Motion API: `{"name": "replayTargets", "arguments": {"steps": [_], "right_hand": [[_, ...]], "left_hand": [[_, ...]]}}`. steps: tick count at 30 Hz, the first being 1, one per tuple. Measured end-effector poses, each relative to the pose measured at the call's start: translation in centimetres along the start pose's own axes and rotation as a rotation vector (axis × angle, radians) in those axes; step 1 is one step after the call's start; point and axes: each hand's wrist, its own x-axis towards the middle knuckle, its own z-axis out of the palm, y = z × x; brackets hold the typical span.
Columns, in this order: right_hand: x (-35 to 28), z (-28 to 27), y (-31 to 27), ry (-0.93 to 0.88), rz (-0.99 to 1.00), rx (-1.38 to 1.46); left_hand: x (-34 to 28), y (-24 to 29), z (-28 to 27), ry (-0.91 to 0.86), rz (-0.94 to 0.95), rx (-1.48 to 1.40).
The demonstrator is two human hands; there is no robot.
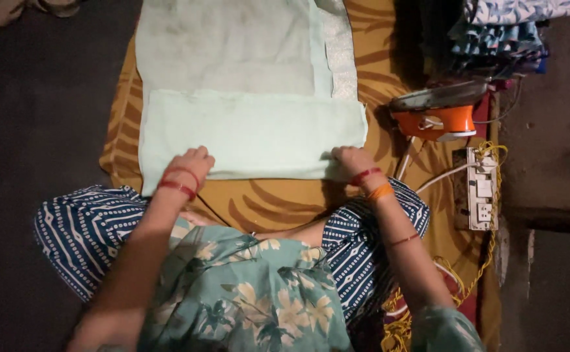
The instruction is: Ironing a light green garment and then folding it on a patterned surface.
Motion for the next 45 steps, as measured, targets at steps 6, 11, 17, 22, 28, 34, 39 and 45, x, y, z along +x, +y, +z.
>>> {"name": "replayTargets", "arguments": {"steps": [6,11,17,22,28,34,39,45], "right_hand": [[6.8,-1.9,3.3,0.057,0.133,-0.399],[8.9,-1.1,0.8,0.368,0.113,-0.535],[5.2,2.8,-4.0,0.147,-0.046,-0.176],[4.3,5.0,-0.2,0.309,-0.050,-0.272],[4.8,4.4,2.9,0.347,-0.087,-0.267],[1.6,1.9,1.2,0.244,-0.118,-0.375],[-1.5,6.5,5.8,0.090,-0.022,-0.518],[-5.0,2.6,-0.4,-0.140,0.053,-0.469]], "left_hand": [[5.3,-3.0,-4.9,-0.019,-0.182,0.064],[7.9,-3.1,-1.2,0.461,-0.063,0.342],[2.6,0.2,-2.7,0.045,-0.115,-0.110],[3.5,-5.1,3.9,0.257,-0.128,-0.035],[3.4,-7.5,4.1,0.332,-0.072,0.078],[1.5,-5.4,1.8,-0.008,-0.110,-0.052],[0.4,-4.3,3.9,-0.144,-0.094,-0.091],[-4.0,-0.8,0.4,-0.331,-0.046,-0.120]]}}
